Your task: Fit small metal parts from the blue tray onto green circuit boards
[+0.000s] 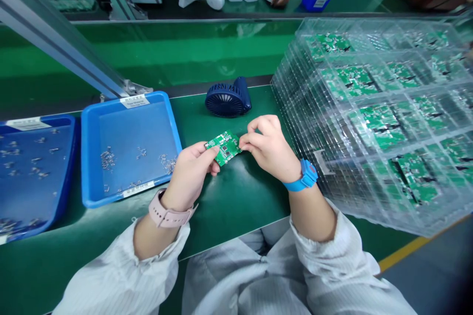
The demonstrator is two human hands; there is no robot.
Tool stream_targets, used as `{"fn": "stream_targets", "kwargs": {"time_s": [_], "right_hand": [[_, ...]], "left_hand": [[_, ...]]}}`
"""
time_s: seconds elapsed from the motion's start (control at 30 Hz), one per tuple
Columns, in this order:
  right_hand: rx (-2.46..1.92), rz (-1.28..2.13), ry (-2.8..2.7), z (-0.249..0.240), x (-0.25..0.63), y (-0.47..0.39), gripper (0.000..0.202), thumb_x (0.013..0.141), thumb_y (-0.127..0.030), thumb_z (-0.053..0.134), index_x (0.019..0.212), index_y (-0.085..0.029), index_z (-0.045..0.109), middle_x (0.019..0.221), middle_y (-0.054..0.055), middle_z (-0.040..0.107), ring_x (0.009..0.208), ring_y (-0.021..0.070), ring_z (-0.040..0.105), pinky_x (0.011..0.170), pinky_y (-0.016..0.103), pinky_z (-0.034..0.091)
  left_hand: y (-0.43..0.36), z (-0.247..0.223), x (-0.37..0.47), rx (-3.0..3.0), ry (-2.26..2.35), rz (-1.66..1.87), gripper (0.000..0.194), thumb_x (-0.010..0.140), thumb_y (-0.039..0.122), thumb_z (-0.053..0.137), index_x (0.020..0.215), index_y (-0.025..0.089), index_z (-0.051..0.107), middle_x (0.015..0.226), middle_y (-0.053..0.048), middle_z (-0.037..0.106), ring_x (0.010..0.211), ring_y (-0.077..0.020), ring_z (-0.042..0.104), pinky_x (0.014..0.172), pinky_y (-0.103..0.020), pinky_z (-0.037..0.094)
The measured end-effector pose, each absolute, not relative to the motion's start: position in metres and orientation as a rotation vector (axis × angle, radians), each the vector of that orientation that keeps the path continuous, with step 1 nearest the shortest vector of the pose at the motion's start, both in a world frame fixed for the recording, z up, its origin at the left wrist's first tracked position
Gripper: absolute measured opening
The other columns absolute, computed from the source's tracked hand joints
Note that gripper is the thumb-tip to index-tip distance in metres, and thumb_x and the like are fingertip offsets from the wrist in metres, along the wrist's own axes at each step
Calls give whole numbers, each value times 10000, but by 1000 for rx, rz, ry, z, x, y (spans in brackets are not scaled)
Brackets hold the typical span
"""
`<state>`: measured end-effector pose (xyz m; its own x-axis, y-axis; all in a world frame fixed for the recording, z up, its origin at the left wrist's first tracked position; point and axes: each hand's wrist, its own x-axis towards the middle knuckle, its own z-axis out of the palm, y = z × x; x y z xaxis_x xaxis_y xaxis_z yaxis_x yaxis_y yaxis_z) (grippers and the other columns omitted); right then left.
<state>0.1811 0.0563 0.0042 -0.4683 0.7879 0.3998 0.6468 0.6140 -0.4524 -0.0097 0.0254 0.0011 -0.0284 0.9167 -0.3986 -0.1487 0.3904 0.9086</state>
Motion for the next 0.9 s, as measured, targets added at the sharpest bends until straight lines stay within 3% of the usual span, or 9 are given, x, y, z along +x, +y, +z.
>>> {"fn": "stream_targets", "kwargs": {"time_s": [0.33,0.5,0.57,0.67,0.8,0.9], "right_hand": [[-1063,281,-2234,-5,174,56,235,911,-101,499,811,-233,666,898,61,508,996,238,417,906,445,409],[-1076,307,-2179,0,178,57,172,929,-195,549,839,-254,683,880,48,532,980,230,479,909,449,420],[-1072,325,-2117,4,180,56,79,908,-282,613,924,-259,687,926,50,556,995,233,506,924,450,420],[-1099,399,-1970,12,181,52,227,876,-367,653,1061,-237,648,1012,69,594,1020,241,540,912,438,446],[-1175,517,-1775,30,176,29,56,880,-271,592,915,-234,617,845,22,624,830,192,606,761,362,511],[-1203,405,-1718,58,178,-8,74,826,-218,591,860,-285,585,764,0,624,726,205,621,652,376,534]], "left_hand": [[27,-2,-9,748,1350,1061,213,709,299,663,656,156,513,475,45,470,418,-74,449,412,-175,361],[25,-2,-6,729,1321,1085,231,703,321,677,686,154,519,502,43,490,423,-85,475,414,-184,381],[23,-3,-5,753,1283,1101,237,728,344,679,732,148,546,543,30,531,445,-93,501,437,-193,407],[18,-2,-4,877,1236,1143,242,800,377,656,816,145,590,620,8,592,517,-104,553,524,-206,458],[8,3,-3,1099,1225,1163,275,849,422,637,859,147,634,681,-30,638,634,-144,616,652,-245,508],[3,3,-3,1248,1044,1103,356,805,408,704,1066,171,661,996,-109,696,829,-207,664,731,-293,540]]}}
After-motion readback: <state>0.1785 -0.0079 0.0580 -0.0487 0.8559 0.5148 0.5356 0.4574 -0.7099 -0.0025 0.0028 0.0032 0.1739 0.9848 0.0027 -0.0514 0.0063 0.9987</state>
